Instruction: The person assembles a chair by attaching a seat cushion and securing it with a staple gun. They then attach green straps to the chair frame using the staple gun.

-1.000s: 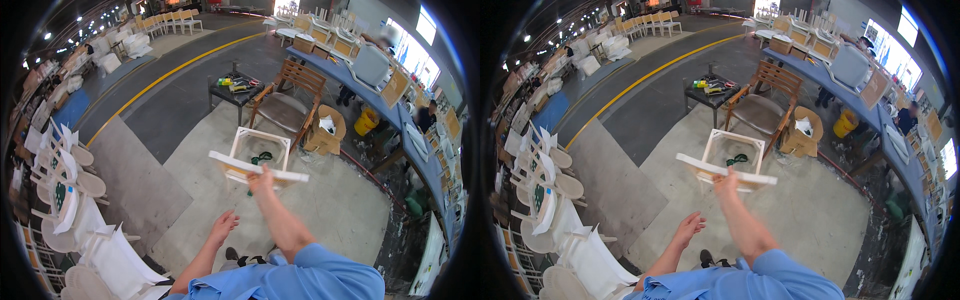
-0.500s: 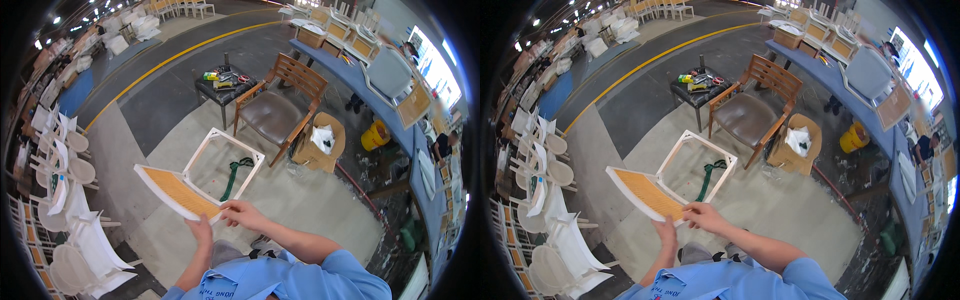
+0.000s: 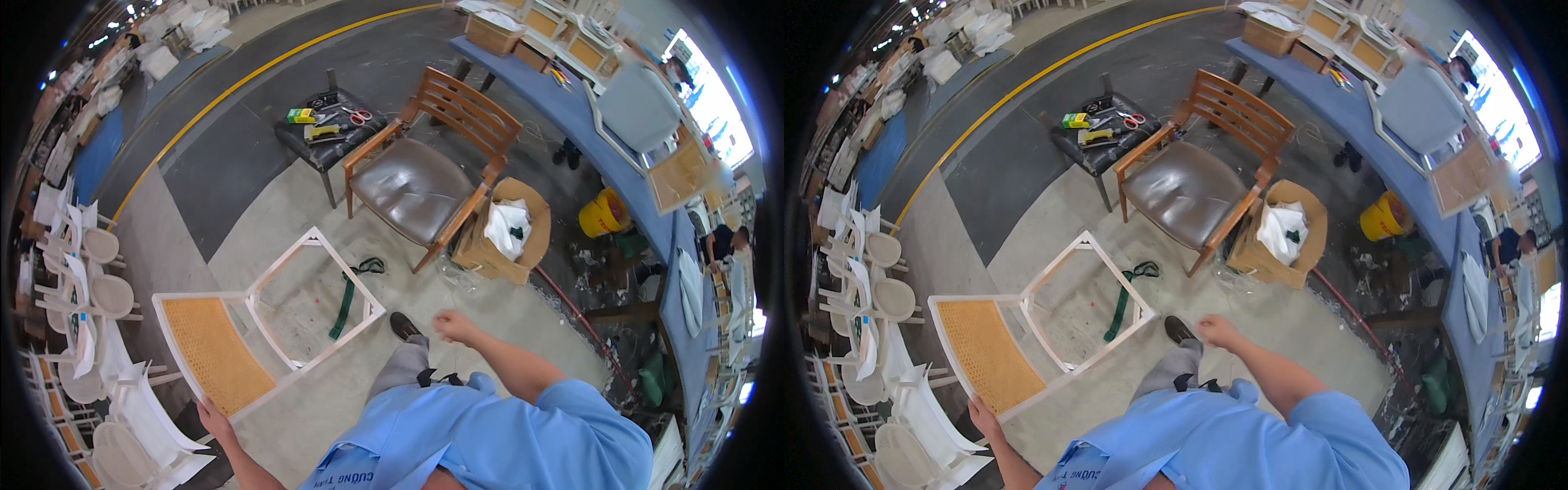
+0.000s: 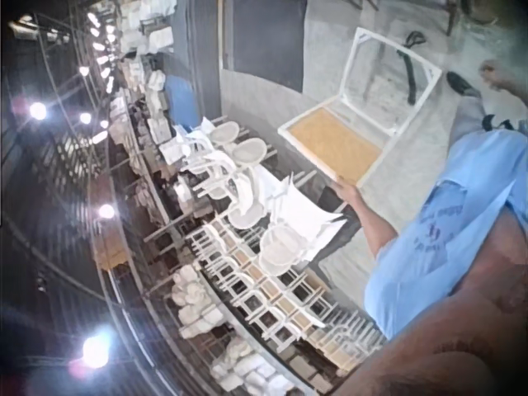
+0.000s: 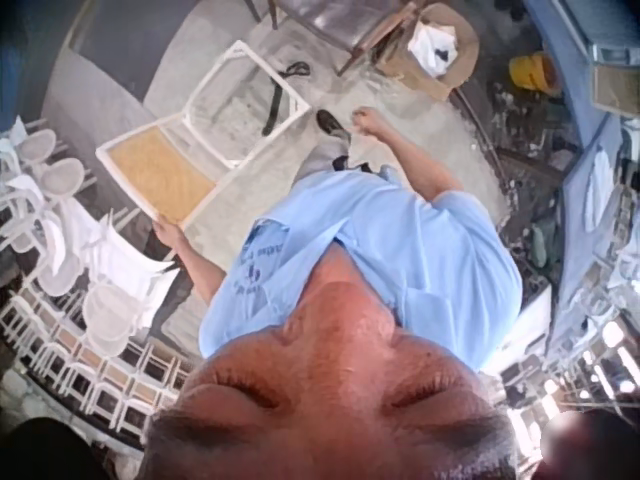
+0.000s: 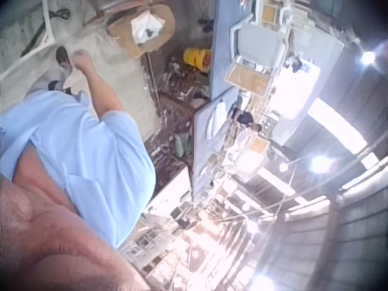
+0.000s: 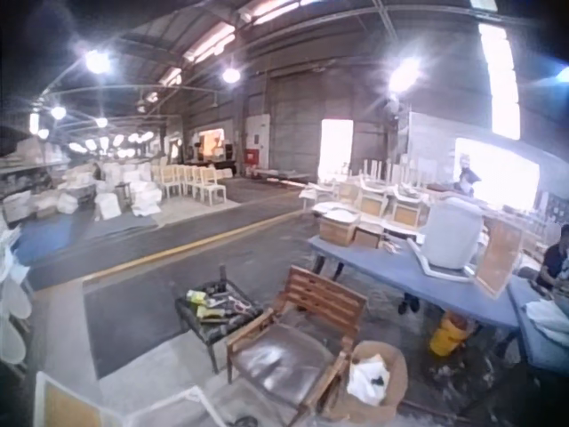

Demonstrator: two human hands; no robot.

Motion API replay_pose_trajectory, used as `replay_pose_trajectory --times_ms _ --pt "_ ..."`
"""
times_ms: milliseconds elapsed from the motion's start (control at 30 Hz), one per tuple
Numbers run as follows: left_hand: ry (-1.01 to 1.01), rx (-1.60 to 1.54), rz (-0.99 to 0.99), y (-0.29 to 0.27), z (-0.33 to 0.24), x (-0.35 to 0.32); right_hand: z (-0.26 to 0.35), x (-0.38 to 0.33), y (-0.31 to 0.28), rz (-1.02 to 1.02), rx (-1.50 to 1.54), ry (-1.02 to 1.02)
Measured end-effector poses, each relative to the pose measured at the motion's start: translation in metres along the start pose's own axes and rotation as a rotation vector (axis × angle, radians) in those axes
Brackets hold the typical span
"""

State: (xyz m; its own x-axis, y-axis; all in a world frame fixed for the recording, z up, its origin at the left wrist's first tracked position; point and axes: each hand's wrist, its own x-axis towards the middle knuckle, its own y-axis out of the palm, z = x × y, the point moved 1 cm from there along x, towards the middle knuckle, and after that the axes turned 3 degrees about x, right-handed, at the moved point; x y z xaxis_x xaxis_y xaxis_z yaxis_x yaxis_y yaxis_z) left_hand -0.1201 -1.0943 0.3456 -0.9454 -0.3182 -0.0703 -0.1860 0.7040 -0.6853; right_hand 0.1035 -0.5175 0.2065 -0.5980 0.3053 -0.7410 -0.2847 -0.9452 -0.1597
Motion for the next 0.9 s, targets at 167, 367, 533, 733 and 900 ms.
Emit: replay_pose_trajectory --times_ms 167,367,533,733,900 --pt "0.021 0.36 -0.142 -0.004 0.009 0.002 -0.06 -0.006 -0.109 -0.26 -0.299 0.353" --pt "-0.122 0.543 -0.208 -0.015 0.0 -0.008 -0.012 0.029 -0.136 -0.243 -0.279 0.503" --pt "-0.254 0.635 -0.225 0.008 -0.008 0.001 0.115 0.149 -0.138 0.026 -0.61 0.371" --pt "-0.401 0.755 -0.313 0.017 -0.001 -0.006 0.316 0.278 -0.053 0.059 -0.587 -0.089" --pt "-0.636 0.973 -0.44 0.044 -0.012 -0.008 0.421 0.397 0.013 0.228 -1.398 -0.539"
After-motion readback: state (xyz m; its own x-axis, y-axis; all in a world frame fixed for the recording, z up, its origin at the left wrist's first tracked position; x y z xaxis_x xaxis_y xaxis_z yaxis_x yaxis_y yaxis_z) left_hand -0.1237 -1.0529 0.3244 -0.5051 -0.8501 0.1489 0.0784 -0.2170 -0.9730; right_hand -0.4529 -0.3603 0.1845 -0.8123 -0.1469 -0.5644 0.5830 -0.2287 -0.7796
